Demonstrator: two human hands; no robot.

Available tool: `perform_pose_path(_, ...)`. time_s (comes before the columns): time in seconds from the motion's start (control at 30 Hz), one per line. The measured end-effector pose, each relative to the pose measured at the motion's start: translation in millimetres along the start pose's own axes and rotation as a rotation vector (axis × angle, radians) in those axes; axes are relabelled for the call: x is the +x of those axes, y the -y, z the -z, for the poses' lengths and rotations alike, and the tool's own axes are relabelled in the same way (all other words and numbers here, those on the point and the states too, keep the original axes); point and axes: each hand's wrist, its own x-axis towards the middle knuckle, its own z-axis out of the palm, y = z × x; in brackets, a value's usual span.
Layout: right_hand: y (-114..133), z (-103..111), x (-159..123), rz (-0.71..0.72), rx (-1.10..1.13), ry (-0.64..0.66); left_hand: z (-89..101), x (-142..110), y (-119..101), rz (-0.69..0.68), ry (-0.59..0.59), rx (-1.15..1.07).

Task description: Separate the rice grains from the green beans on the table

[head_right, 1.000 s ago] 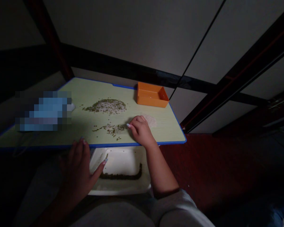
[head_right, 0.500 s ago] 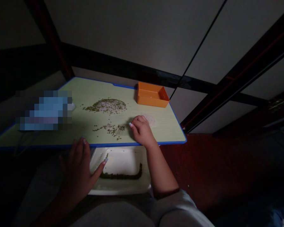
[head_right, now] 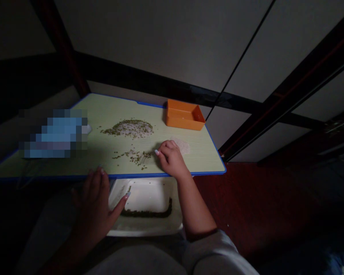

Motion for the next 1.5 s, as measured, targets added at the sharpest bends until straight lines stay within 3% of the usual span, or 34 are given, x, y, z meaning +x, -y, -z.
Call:
perform_pose_path(1.17, -0.9, -1.4, 0.2, 0.06, 0.039, -0.032, -0.3, 0.3, -0.2, -0.022, -0.033, 0.01)
perform_pose_path(1.5, -2.9, -3.2, 0.6, 0.008, -0.013, -0.059, 0.5, 0.6, 0.2, -0.035, -0.046, 0.009)
